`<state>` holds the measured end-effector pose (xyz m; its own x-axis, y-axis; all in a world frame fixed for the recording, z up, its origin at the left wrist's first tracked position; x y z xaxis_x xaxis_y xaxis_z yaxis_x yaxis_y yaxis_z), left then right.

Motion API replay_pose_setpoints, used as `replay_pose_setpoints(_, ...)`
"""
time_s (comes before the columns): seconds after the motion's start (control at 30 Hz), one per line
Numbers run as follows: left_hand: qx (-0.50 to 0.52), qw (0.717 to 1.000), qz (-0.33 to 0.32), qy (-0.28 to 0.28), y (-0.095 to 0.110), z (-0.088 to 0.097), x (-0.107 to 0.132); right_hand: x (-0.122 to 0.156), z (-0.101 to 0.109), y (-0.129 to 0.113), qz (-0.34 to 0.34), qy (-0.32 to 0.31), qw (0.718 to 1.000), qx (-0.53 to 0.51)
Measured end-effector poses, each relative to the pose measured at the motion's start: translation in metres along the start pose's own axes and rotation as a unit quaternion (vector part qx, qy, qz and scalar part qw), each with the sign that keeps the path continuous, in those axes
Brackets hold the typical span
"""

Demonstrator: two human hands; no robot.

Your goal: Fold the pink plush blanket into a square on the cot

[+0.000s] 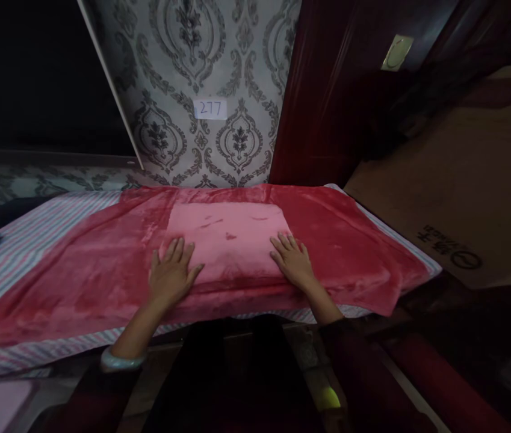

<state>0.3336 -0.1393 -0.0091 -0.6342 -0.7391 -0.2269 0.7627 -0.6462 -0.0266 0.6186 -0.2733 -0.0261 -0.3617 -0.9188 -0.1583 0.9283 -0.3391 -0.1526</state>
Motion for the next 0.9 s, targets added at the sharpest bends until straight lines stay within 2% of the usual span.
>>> replay_pose_setpoints(0.07,0.005,1.0,-0.006,0.01,-0.017,-0.002,0.015,0.012,-0.008,0.02,0.002,0.029,0.999,-0.034)
replay_pose_setpoints(0.17,0.015,0.999,-0.047,0.015,-0.034,-0.007,0.036,0.032,-0.02,0.036,0.072,0.068,0.99,-0.103)
replay_pose_setpoints(0.27,0.027,0.996,-0.09,0.008,-0.046,-0.01,0.047,0.051,-0.027,0.045,0.129,0.08,0.978,-0.141)
replay_pose_setpoints(0.43,0.046,0.991,-0.128,0.003,-0.054,-0.005,0.048,0.063,-0.023,0.05,0.151,0.076,0.973,-0.158)
replay_pose_setpoints(0.67,0.022,0.995,-0.092,0.027,-0.056,-0.002,0.044,0.055,-0.022,0.05,0.145,0.112,0.974,-0.133)
replay_pose_setpoints(0.8,0.032,0.994,-0.096,0.042,-0.058,0.017,0.037,0.047,-0.005,0.049,0.125,0.133,0.975,-0.13)
replay_pose_setpoints(0.9,0.047,0.992,-0.093,0.072,-0.061,0.05,0.021,0.034,0.028,0.048,0.108,0.155,0.973,-0.132)
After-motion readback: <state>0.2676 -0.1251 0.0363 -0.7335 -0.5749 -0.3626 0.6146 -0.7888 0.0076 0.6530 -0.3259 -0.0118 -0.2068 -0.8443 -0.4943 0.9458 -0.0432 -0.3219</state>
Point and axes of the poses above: each hand's wrist, its own x-axis away from the middle knuckle, its own z-axis out of the back of the hand, y = z × x, the point moved 5 cm from there along -x, towards the middle knuckle, and after that the axes turned 6 degrees about -y, right-handed, at the moved point
